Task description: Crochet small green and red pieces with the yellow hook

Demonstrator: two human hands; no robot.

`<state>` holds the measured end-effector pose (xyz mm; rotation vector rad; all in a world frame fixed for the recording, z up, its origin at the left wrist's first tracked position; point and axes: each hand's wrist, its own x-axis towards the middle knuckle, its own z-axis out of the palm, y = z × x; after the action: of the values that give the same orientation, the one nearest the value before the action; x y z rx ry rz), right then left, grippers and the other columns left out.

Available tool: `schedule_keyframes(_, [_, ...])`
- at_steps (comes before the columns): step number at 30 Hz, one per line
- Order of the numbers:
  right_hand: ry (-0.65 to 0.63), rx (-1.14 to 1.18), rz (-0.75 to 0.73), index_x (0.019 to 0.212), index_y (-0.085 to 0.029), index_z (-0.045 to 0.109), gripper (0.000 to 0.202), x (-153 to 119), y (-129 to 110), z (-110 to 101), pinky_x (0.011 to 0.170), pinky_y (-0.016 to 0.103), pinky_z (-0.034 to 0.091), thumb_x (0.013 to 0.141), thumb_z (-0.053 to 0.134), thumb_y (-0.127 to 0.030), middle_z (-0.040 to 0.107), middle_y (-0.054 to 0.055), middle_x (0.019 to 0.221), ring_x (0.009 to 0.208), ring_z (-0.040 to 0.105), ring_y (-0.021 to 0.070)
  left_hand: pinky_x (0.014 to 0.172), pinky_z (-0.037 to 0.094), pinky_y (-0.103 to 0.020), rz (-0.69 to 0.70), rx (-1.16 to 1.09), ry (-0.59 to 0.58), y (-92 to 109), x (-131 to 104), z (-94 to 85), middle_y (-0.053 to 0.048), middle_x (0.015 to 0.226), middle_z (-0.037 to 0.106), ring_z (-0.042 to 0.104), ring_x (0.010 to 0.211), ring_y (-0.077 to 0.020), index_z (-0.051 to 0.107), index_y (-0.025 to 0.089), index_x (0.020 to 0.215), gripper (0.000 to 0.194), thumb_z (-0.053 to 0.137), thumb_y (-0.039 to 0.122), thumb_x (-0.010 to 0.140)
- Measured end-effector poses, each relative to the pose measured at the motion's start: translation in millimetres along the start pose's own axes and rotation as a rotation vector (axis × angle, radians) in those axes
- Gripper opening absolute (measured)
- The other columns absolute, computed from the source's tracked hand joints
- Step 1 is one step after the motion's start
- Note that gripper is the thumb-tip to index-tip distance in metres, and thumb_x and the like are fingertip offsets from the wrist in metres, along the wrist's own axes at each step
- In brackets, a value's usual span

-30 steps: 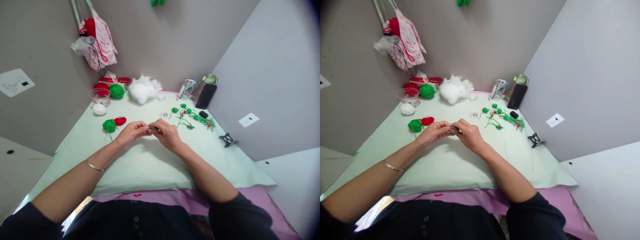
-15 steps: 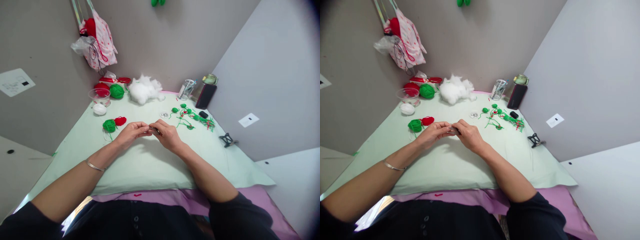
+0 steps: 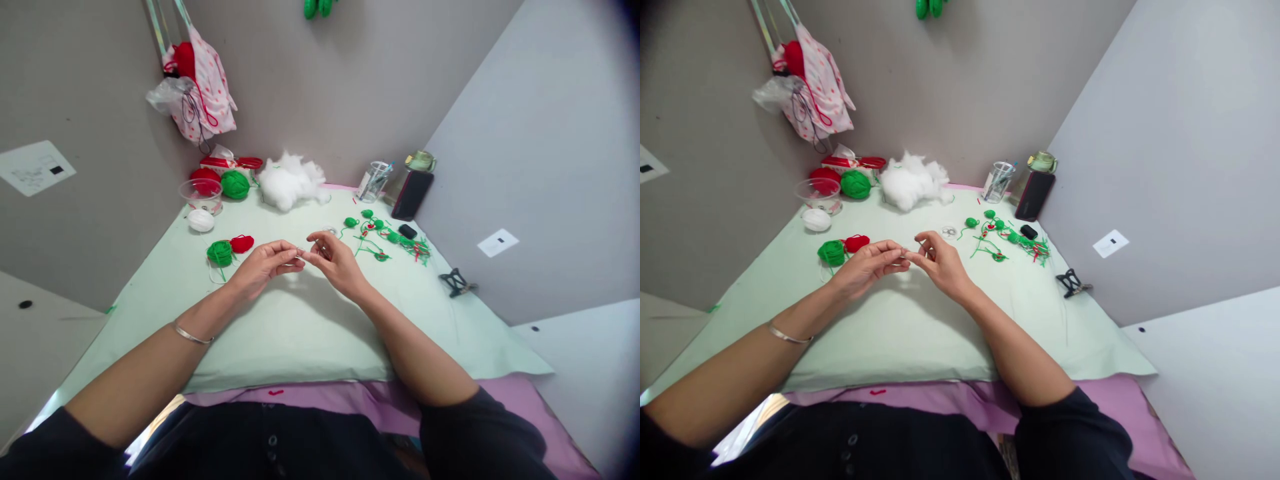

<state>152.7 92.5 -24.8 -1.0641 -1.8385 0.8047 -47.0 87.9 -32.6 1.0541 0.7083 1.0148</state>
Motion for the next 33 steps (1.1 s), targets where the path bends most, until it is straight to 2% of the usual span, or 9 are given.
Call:
schedule_keyframes(3, [0.008,0.098,0.06,0.099,-0.023,0.057,0.036,1,-7,-3,0.062,0.027,0.04,0.09,0.07,-0.054,0.055,-0.004,0.076,0.067,0.048,0.0126,0.1,0.057,-0.041,0.003,-0.007,0.024,1,-1,0.5,-0.006,0.099,0.079,0.073,0.09,-0.0187,0.076,0.017,0.087,0.029,0.088,0.042,0.077])
schedule_keyframes(7, [0.017,0.049,0.03,0.1,-0.022,0.062,0.027,-2,-14,-2,0.056,0.027,0.034,0.091,0.071,-0.045,0.055,-0.004,0.076,0.06,0.04,0.0105,0.104,0.054,-0.041,0.003,0.008,0.021,1,-1,1.5,-0.007,0.099,0.08,0.073,0.093,-0.0196,0.077,0.016,0.086,0.03,0.087,0.043,0.078])
schedule_keyframes(11, [0.01,-0.199,-0.124,0.096,-0.021,0.066,0.009,-4,-9,1,0.056,0.026,0.037,0.096,0.063,-0.029,0.06,-0.001,0.078,0.059,0.042,0.0104,0.105,0.053,-0.042,-0.004,0.044,0.004,-3,0,0.4,-0.007,0.093,0.079,0.073,0.091,-0.0202,0.078,0.016,0.085,0.03,0.087,0.043,0.078])
schedule_keyframes(15, [-0.018,-0.475,-0.279,0.097,-0.021,0.067,0.008,-7,2,3,0.062,0.025,0.04,0.097,0.059,-0.021,0.065,0.002,0.085,0.066,0.051,0.012,0.104,0.052,-0.043,-0.011,0.079,-0.009,-12,2,-3.8,-0.005,0.087,0.077,0.073,0.088,-0.02,0.077,0.016,0.084,0.029,0.087,0.043,0.078])
schedule_keyframes(19, [-0.036,-0.553,-0.298,0.101,-0.022,0.068,0.008,-8,6,2,0.06,0.025,0.036,0.097,0.06,-0.022,0.066,0.003,0.089,0.07,0.055,0.0132,0.104,0.052,-0.043,-0.004,0.09,-0.01,-18,4,-6.6,-0.003,0.087,0.076,0.073,0.089,-0.0198,0.075,0.017,0.084,0.029,0.085,0.044,0.08])
schedule_keyframes(26, [-0.006,-0.623,-0.294,0.095,-0.022,0.068,0.012,-10,3,5,0.055,0.027,0.028,0.1,0.057,-0.026,0.066,0.004,0.088,0.07,0.056,0.0139,0.105,0.052,-0.043,-0.001,0.088,-0.035,-12,2,-3.2,-0.004,0.091,0.076,0.071,0.094,-0.0205,0.077,0.017,0.086,0.029,0.086,0.043,0.079])
schedule_keyframes(30, [0.024,-0.577,-0.255,0.091,-0.022,0.067,0.016,-12,3,11,0.055,0.027,0.027,0.1,0.057,-0.03,0.065,0.004,0.087,0.069,0.055,0.0135,0.104,0.053,-0.041,-0.003,0.081,-0.048,-11,2,-2.5,-0.004,0.091,0.076,0.071,0.093,-0.0201,0.078,0.017,0.087,0.027,0.087,0.041,0.078])
schedule_keyframes(33, [0.041,-0.463,-0.207,0.091,-0.022,0.068,0.015,-9,3,12,0.058,0.027,0.033,0.099,0.058,-0.03,0.066,0.003,0.085,0.067,0.054,0.013,0.103,0.054,-0.041,-0.004,0.061,-0.031,-11,2,-2.6,-0.003,0.088,0.075,0.072,0.091,-0.0191,0.077,0.017,0.085,0.027,0.087,0.04,0.078])
